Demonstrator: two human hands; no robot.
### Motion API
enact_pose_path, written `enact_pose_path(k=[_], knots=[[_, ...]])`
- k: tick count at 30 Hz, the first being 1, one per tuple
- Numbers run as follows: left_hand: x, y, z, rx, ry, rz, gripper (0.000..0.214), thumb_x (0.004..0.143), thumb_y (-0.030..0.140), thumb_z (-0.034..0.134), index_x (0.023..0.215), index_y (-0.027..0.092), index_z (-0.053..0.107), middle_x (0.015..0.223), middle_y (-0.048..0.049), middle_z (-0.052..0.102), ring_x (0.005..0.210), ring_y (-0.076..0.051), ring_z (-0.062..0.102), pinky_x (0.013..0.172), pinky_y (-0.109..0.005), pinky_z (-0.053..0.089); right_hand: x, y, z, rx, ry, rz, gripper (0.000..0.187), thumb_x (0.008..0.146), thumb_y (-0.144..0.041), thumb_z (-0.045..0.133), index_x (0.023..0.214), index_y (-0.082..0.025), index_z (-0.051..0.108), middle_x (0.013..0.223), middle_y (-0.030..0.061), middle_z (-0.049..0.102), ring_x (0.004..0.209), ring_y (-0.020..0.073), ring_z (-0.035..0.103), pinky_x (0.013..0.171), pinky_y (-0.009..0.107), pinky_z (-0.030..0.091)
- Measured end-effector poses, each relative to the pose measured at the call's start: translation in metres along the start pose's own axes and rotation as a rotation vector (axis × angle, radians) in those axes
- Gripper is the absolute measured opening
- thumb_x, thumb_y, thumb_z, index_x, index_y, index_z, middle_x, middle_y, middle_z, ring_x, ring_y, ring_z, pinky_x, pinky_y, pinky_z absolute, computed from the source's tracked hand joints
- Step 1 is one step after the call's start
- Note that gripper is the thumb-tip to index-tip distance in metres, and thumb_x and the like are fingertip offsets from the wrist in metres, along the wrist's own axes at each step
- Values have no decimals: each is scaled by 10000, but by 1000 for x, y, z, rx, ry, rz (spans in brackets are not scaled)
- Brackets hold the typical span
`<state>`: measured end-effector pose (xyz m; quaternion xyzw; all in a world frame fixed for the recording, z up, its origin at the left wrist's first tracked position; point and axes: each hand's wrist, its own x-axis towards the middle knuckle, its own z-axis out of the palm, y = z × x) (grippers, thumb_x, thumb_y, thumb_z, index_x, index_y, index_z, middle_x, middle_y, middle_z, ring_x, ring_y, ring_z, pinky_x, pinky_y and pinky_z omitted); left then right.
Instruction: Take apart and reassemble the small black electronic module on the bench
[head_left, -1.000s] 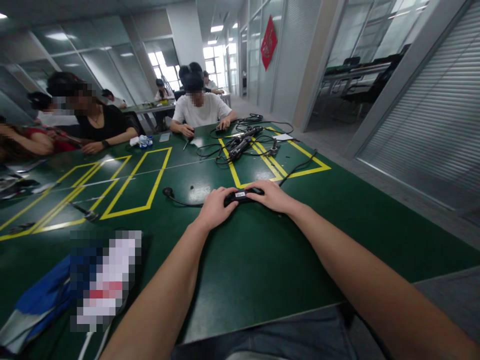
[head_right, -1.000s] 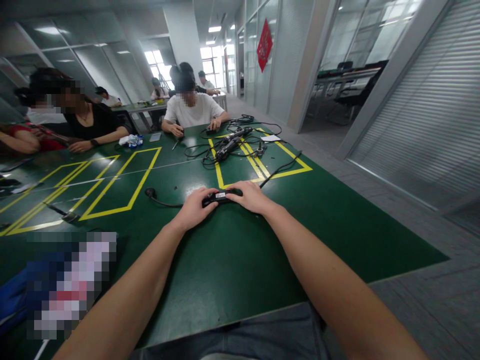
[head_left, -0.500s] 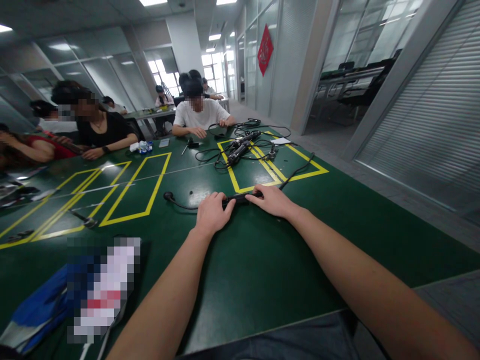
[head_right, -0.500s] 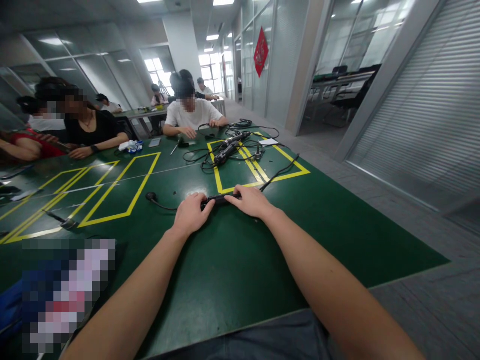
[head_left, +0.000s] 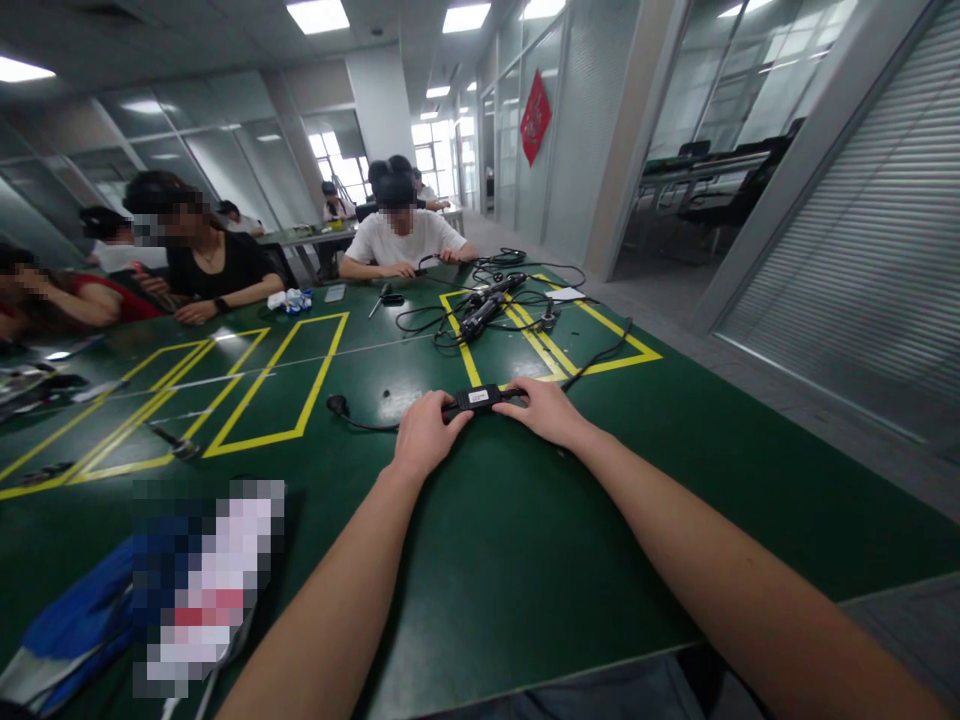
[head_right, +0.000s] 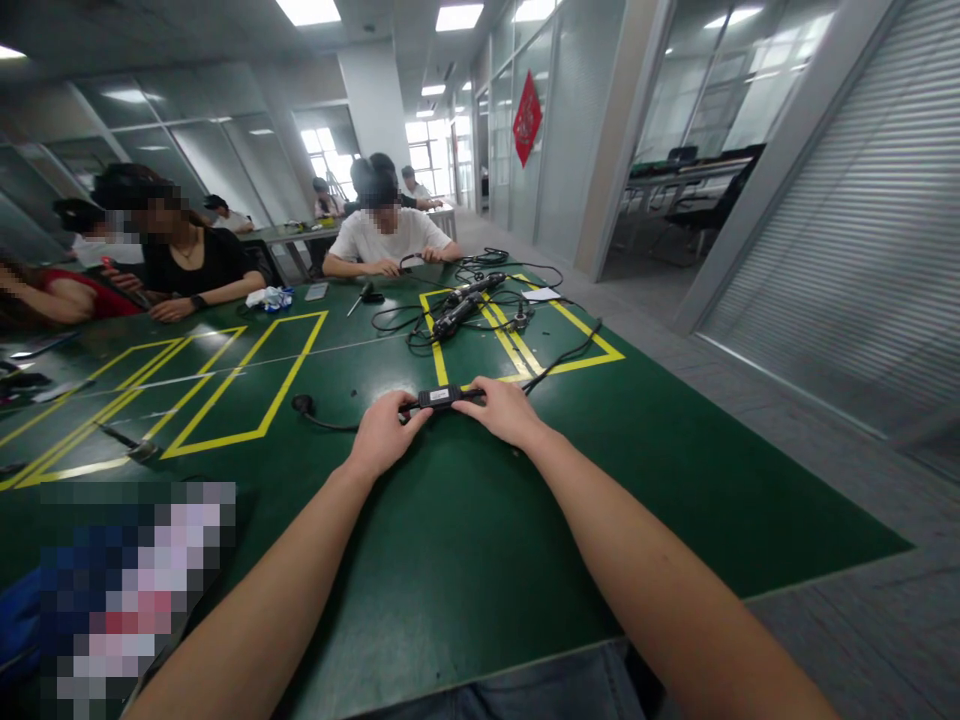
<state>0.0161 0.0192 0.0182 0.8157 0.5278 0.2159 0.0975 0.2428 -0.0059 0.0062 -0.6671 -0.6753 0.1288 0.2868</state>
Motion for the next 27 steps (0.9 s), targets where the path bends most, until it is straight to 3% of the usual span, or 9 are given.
enact_pose_path(k=[8, 19, 27], knots=[[-2, 2, -2, 53, -18, -54, 267, 969, 444, 756, 1116, 222, 735, 1127, -89, 782, 1049, -266, 730, 883, -341, 544, 0, 2, 6, -130, 30, -66, 286, 921, -496, 798, 1054, -248, 751, 973, 68, 805, 913, 270, 753, 785, 335, 524], [0, 11, -9, 8, -68, -216, 465, 1064, 592, 526, 1046, 229, 817, 1019, -118, 825, 1020, -302, 759, 851, -365, 542, -1, -13, 5, -198, 21, 64, 531, 1023, -682, 544, 1001, -235, 831, 982, 126, 822, 926, 300, 757, 751, 346, 508], [-2, 10, -8, -65, 39, -143, 315, 973, 453, 749, 1172, 210, 778, 1126, -104, 803, 1086, -277, 739, 923, -351, 559, 1, -5, 11, -28, 91, 43, 326, 893, -568, 801, 1022, -269, 788, 951, 57, 818, 934, 273, 769, 747, 327, 533]])
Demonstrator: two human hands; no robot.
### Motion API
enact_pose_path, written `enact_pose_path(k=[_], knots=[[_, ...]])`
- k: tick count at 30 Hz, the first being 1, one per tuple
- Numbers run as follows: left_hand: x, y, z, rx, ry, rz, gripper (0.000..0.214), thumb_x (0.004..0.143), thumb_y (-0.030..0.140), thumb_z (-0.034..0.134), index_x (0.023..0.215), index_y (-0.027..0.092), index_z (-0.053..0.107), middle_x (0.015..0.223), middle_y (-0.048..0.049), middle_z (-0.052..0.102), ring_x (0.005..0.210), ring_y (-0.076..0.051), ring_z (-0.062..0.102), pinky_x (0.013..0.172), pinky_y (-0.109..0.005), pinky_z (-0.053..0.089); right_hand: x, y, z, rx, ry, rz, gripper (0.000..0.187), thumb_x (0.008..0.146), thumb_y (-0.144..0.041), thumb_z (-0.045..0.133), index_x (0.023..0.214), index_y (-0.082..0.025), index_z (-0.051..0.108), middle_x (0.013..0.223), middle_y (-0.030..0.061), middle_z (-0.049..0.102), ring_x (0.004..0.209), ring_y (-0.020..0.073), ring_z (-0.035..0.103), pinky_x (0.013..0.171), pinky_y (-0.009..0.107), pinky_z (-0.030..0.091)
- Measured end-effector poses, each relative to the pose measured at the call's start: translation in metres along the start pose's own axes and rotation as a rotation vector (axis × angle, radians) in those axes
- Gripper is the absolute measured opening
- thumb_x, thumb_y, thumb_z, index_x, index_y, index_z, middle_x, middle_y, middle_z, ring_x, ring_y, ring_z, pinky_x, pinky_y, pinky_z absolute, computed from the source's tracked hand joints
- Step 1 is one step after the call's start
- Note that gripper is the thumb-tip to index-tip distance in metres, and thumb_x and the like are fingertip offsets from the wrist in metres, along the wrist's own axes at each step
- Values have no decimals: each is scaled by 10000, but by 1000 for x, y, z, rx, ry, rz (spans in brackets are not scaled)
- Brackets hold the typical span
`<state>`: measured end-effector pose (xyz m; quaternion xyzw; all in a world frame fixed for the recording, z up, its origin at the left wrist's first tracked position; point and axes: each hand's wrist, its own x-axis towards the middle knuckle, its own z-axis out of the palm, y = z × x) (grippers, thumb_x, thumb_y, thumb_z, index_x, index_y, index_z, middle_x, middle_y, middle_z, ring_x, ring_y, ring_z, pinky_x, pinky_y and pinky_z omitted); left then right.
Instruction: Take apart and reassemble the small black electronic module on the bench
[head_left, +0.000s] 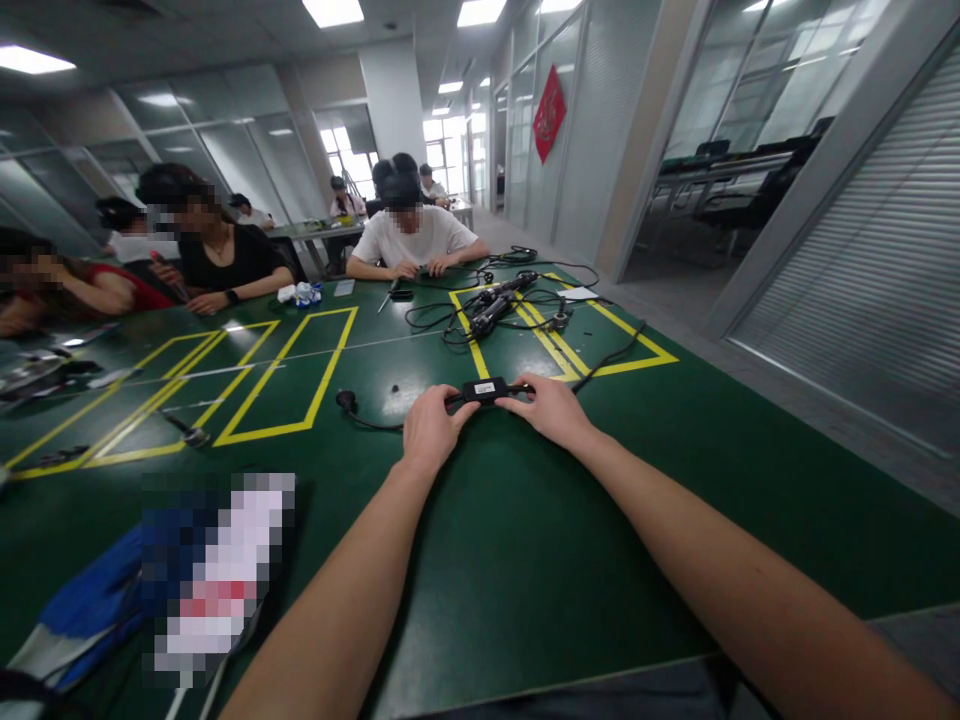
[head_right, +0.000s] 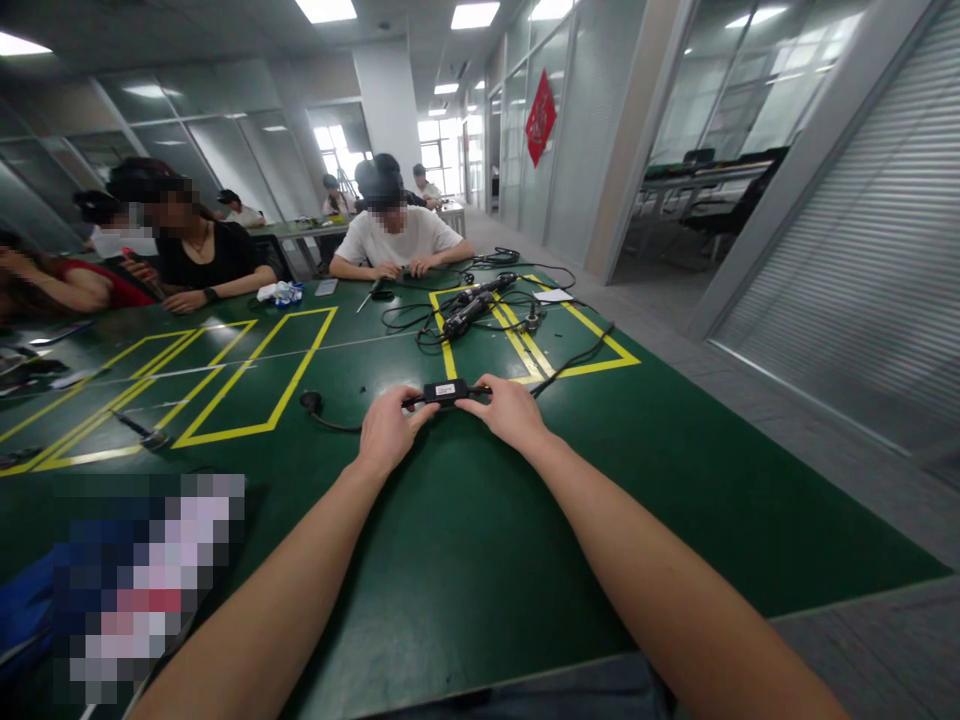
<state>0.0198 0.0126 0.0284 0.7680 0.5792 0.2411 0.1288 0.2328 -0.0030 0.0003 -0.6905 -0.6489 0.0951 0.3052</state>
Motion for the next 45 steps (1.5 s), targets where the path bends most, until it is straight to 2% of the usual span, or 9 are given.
enact_pose_path(k=[3, 8, 18, 23, 31, 36, 39, 43, 45], knots=[[0, 0, 0, 11, -15, 4, 315, 957, 449, 769, 1165, 213, 783, 1141, -105, 803, 1102, -283, 737, 930, -357, 561, 0, 3, 2, -2, 14, -14, 314, 873, -545, 826, 1023, -272, 782, 951, 53, 819, 931, 274, 773, 735, 329, 535], [0, 0, -1, 38, -85, -29, 366, 1005, 555, 664, 1090, 230, 809, 1112, -113, 822, 1093, -305, 748, 889, -367, 554, -2, 1, -1, -100, 22, -15, 391, 907, -639, 746, 970, -257, 801, 906, 78, 810, 878, 286, 760, 692, 335, 509], [-1, 4, 0, 48, -95, -76, 457, 1031, 628, 557, 1030, 232, 785, 1054, -112, 824, 1035, -304, 753, 831, -362, 536, -1, 0, -9, -184, 7, -121, 388, 922, -606, 745, 1037, -241, 806, 896, 78, 793, 849, 271, 738, 720, 332, 497], [0, 4, 2, 68, -100, -81, 486, 1038, 646, 529, 1042, 230, 780, 1037, -120, 825, 1011, -288, 754, 824, -346, 525, 0, 4, -6, -127, 12, -112, 385, 901, -602, 761, 1029, -243, 810, 880, 68, 786, 830, 263, 734, 718, 329, 500], [-1, 6, 3, 160, -126, -72, 536, 1086, 638, 390, 1098, 233, 741, 1026, -134, 817, 1017, -318, 758, 870, -390, 527, 0, 7, -2, 36, -6, -59, 352, 855, -569, 816, 1020, -259, 807, 863, 42, 791, 821, 243, 735, 722, 318, 524], [-2, 0, 4, 115, -112, 94, 496, 1042, 587, 566, 1436, 295, 639, 1251, -99, 783, 1157, -314, 724, 942, -387, 530, -3, 7, -4, 24, -42, -57, 327, 836, -503, 857, 1039, -259, 776, 914, 33, 800, 837, 240, 741, 729, 310, 519], [-1, -2, 5, 103, -122, 157, 436, 1061, 557, 540, 1370, 287, 690, 1279, -92, 769, 1184, -308, 707, 964, -384, 528, -4, 7, -6, -6, -54, -89, 313, 842, -492, 849, 1033, -259, 765, 919, 33, 799, 829, 242, 735, 719, 309, 510], [2, -1, 5, 46, -117, 27, 471, 1115, 543, 388, 1127, 235, 745, 1120, -104, 798, 1084, -291, 739, 919, -371, 534, -5, 7, -6, -85, -72, -147, 264, 888, -491, 805, 958, -244, 749, 893, 47, 795, 813, 248, 729, 710, 313, 490], [3, -2, 7, 12, -95, -13, 402, 1082, 533, 499, 1257, 229, 697, 1109, -107, 797, 1066, -298, 747, 924, -379, 536, -5, 6, -5, -114, -64, -151, 257, 908, -491, 786, 946, -240, 744, 887, 56, 794, 826, 253, 735, 712, 312, 489]])
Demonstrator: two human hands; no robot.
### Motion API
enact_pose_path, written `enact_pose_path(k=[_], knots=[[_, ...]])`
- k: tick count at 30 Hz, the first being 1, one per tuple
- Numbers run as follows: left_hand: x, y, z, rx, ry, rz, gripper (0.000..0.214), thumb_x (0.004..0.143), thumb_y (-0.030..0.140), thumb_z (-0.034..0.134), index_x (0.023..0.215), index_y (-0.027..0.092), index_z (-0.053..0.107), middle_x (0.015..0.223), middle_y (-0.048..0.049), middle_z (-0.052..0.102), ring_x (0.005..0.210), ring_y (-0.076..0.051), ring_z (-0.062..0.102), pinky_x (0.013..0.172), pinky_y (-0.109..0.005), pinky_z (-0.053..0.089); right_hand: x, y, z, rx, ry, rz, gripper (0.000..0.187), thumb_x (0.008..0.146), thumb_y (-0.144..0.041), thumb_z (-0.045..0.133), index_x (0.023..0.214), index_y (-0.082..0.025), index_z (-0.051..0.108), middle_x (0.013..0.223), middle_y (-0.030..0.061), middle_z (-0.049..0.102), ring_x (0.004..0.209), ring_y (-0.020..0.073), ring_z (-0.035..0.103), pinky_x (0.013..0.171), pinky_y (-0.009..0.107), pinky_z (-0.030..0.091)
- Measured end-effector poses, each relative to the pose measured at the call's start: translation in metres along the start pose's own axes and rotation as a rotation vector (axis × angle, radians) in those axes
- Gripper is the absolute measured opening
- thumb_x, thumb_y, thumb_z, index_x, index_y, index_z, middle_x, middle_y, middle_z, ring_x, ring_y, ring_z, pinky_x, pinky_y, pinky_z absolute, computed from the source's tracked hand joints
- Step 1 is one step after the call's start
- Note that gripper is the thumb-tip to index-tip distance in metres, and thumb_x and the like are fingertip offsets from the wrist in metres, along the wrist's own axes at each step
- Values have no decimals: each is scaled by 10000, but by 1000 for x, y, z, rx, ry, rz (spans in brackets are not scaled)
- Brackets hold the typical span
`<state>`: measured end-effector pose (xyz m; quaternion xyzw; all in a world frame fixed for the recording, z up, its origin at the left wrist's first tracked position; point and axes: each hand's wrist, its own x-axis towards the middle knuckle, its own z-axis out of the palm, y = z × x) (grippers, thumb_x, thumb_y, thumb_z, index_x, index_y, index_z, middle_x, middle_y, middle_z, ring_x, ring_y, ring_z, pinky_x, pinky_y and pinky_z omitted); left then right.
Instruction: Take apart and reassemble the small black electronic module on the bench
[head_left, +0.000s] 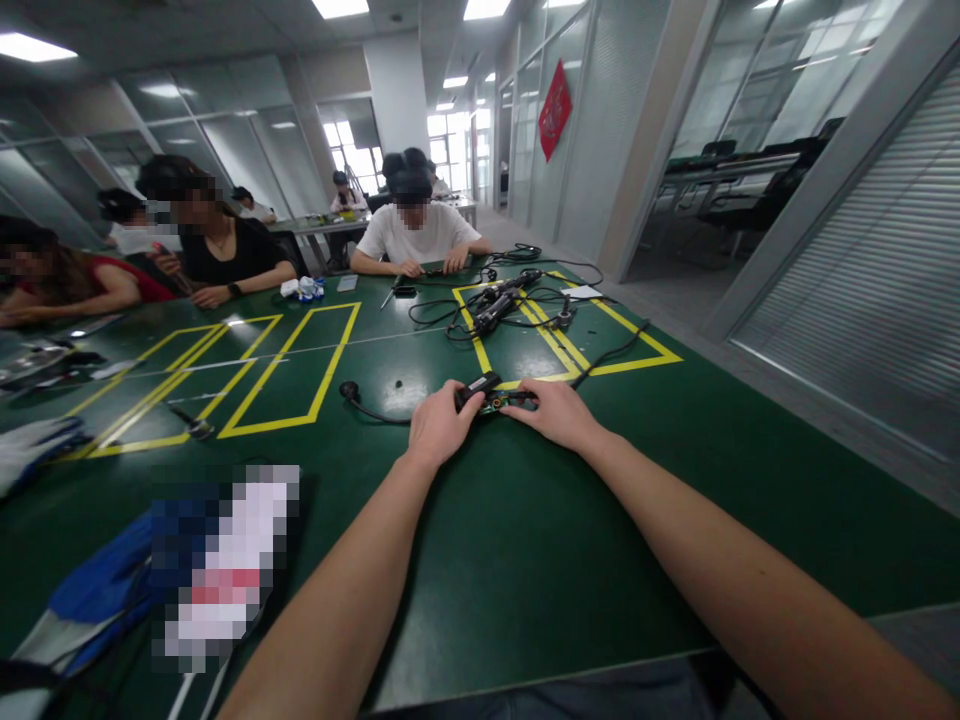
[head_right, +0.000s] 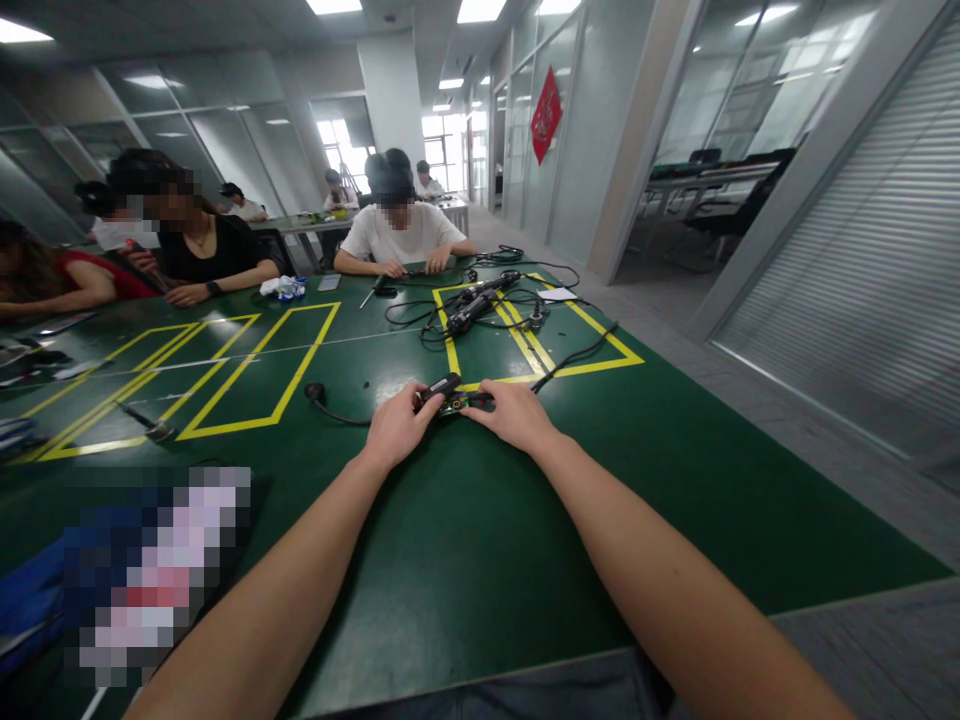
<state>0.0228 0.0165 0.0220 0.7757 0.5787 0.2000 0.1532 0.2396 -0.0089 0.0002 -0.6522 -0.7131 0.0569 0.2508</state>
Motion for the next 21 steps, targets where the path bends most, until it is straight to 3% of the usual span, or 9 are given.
enact_pose_path(k=[3, 6, 10, 14, 17, 21], knots=[[2, -5, 6, -87, 69, 10, 661, 1013, 447, 657, 1583, 199, 435, 1156, -115, 784, 1083, -302, 747, 977, -406, 538, 1, -2, 3, -11, 27, 36, 244, 917, -471, 782, 1001, -245, 742, 907, 59, 800, 860, 260, 749, 723, 312, 502], [4, -11, 11, -174, 146, 34, 819, 973, 364, 709, 1656, 174, 299, 1220, -125, 751, 1078, -280, 740, 1001, -414, 549, 1, -2, 6, 35, 65, 61, 259, 905, -407, 793, 1112, -265, 728, 924, 37, 804, 864, 251, 758, 730, 310, 522], [3, -11, 10, -127, 175, 107, 522, 935, 346, 742, 1409, 187, 591, 1179, -110, 726, 1071, -276, 717, 967, -410, 567, -1, -2, 6, 119, 108, 13, 382, 878, -305, 782, 1249, -261, 701, 969, 32, 798, 804, 224, 738, 773, 324, 543], [-2, -5, 4, -63, 171, 161, 143, 957, 295, 701, 1070, 208, 710, 1057, -73, 739, 1029, -253, 710, 915, -366, 557, -1, 1, 7, 163, 176, -74, 283, 906, -237, 694, 1187, -229, 726, 1054, 57, 770, 806, 208, 690, 819, 339, 537], [-6, -3, 1, -23, 215, 143, 81, 977, 275, 671, 982, 216, 727, 1031, -62, 751, 1016, -239, 709, 882, -338, 546, 4, 7, 9, 153, 211, -143, 229, 950, -198, 618, 1123, -230, 764, 1038, 69, 745, 902, 229, 672, 871, 363, 517], [-13, 0, 1, 61, 226, 81, 135, 998, 312, 662, 1004, 222, 762, 1049, -69, 759, 1033, -240, 709, 858, -322, 541, 14, 16, 14, 75, 193, -152, 238, 990, -243, 632, 1119, -278, 829, 972, 77, 726, 959, 258, 644, 909, 401, 477]])
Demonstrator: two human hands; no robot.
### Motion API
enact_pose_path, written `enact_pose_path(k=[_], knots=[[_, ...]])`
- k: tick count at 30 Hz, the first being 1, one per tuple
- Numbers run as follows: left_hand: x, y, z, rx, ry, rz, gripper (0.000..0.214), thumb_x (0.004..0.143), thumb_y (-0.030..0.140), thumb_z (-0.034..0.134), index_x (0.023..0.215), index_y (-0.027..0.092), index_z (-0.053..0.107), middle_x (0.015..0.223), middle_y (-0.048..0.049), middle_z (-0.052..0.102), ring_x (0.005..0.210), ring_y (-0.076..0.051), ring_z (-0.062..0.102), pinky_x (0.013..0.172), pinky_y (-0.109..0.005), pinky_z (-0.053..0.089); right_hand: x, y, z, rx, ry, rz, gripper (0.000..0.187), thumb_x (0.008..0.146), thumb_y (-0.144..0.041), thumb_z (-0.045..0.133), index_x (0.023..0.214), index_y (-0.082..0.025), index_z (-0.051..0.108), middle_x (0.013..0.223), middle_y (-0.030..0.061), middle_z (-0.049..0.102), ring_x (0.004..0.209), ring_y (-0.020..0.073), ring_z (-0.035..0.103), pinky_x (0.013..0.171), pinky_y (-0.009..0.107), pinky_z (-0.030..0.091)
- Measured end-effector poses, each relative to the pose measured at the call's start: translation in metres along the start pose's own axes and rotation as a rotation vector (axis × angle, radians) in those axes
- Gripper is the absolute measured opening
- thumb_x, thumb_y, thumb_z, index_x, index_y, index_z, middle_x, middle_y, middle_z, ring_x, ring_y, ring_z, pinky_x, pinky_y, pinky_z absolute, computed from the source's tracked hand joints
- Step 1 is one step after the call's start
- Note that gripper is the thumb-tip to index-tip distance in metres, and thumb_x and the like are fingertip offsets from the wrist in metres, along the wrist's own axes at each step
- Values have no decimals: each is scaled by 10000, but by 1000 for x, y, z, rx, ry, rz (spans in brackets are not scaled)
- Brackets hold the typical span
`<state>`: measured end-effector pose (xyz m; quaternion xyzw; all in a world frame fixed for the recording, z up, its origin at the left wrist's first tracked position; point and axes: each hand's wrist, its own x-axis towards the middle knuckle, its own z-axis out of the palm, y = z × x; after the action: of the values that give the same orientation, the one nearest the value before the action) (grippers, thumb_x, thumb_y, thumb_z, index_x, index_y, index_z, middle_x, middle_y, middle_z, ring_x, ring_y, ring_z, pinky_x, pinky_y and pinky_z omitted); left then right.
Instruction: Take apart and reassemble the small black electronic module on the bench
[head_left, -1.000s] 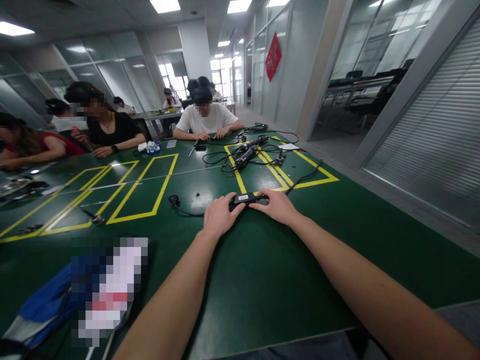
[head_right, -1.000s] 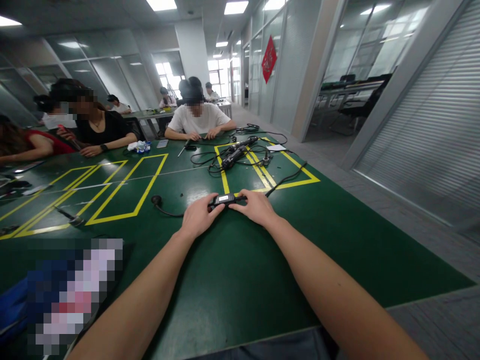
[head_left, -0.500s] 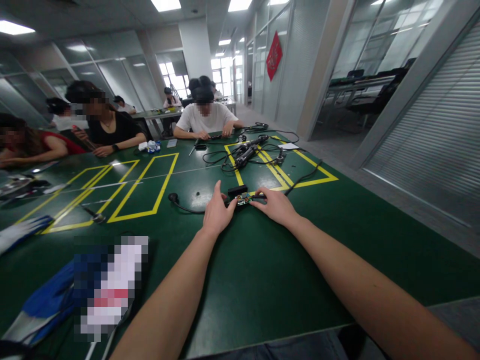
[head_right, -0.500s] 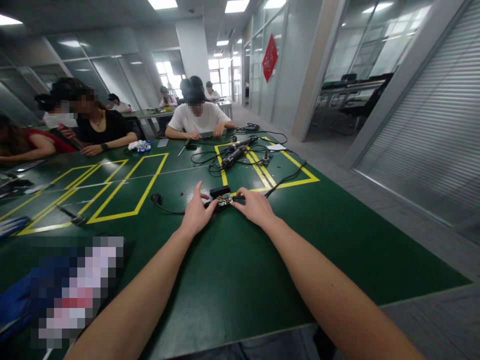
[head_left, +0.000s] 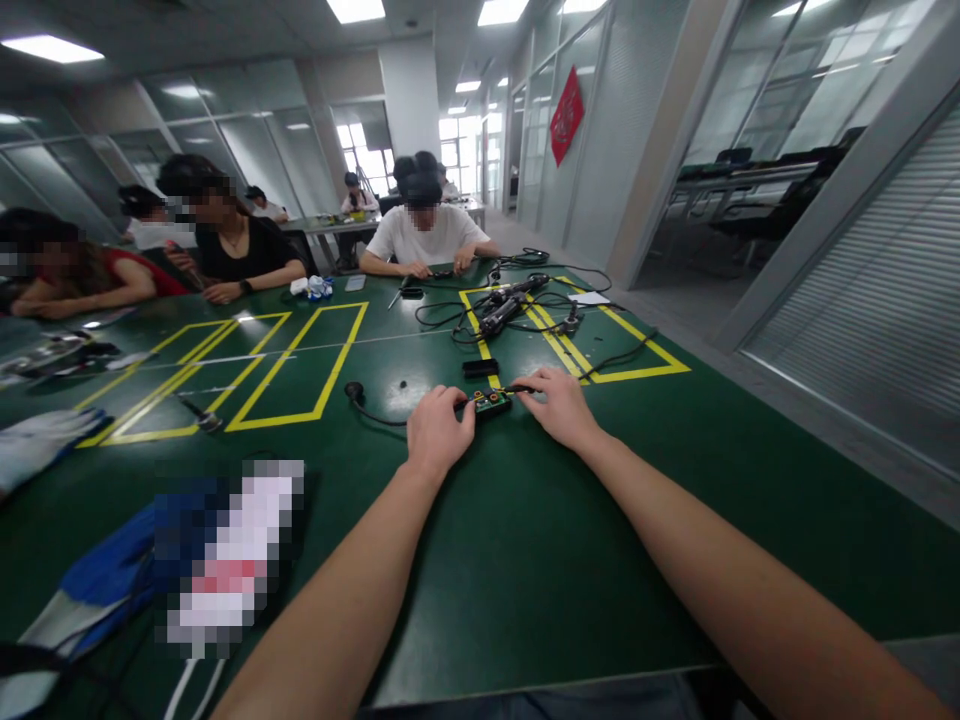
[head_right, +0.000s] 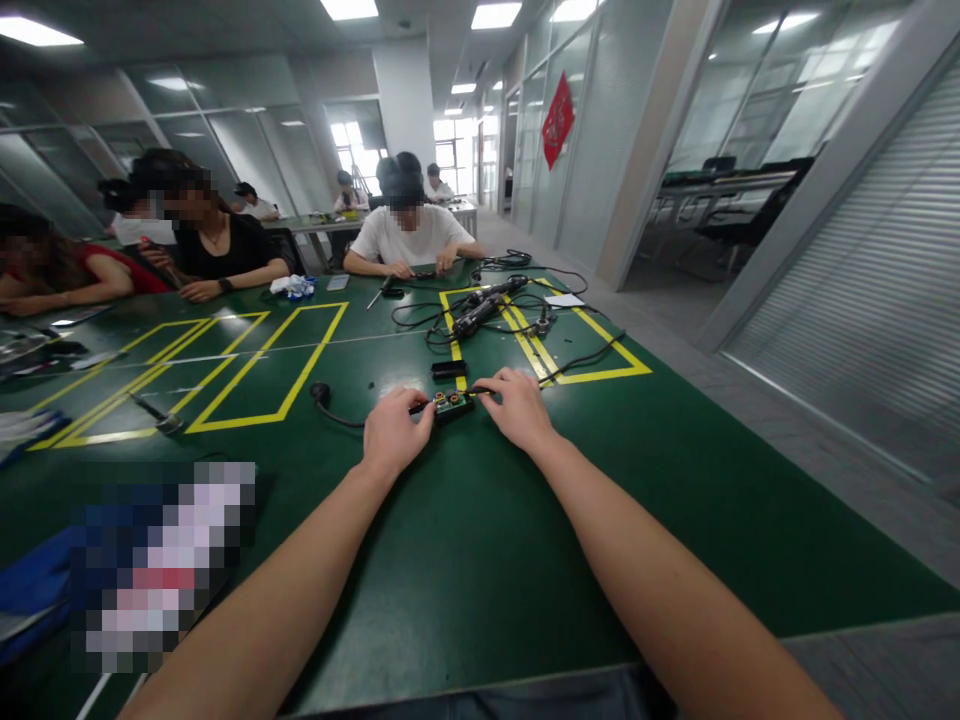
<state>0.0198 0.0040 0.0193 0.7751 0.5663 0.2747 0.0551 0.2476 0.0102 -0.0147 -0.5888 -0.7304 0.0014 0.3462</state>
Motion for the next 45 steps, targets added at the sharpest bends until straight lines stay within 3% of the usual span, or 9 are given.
enact_pose_path(k=[10, 22, 31, 38, 45], knots=[[-6, 3, -5, 123, -101, -1, 212, 1019, 382, 644, 992, 225, 783, 1036, -58, 759, 959, -224, 714, 791, -311, 523, 4, -5, 3, 0, -172, 110, 376, 996, -221, 581, 1271, -327, 814, 999, 71, 673, 1000, 247, 614, 959, 406, 428], [-5, 1, -3, 89, -134, 72, 185, 1000, 322, 643, 996, 218, 795, 1009, -73, 778, 975, -237, 733, 843, -319, 557, 1, -9, 3, -68, -135, 109, 436, 1017, -238, 518, 1363, -337, 764, 1067, 90, 663, 1088, 265, 585, 1031, 416, 394], [-3, 1, -6, 49, -158, -1, 275, 985, 250, 618, 1230, 236, 742, 1007, -61, 811, 978, -264, 762, 862, -352, 579, 5, -19, -4, -140, -264, 188, 441, 1035, -248, 486, 1347, -368, 774, 1090, 93, 684, 1107, 275, 595, 1022, 422, 395], [-2, 2, -4, 68, -182, 31, 319, 1006, 235, 567, 1218, 258, 804, 1154, -84, 794, 1079, -267, 739, 934, -357, 584, 1, -6, 5, -152, -197, 71, 423, 1058, -271, 501, 1393, -365, 742, 1148, 112, 692, 1084, 279, 588, 994, 431, 422], [-1, -1, -5, 106, -222, 96, 371, 1031, 255, 527, 1266, 281, 813, 1059, -79, 764, 1009, -246, 729, 877, -336, 574, -2, -8, 7, -198, -132, 34, 426, 1056, -210, 506, 1342, -383, 769, 1257, 112, 713, 1187, 307, 562, 1102, 505, 354]])
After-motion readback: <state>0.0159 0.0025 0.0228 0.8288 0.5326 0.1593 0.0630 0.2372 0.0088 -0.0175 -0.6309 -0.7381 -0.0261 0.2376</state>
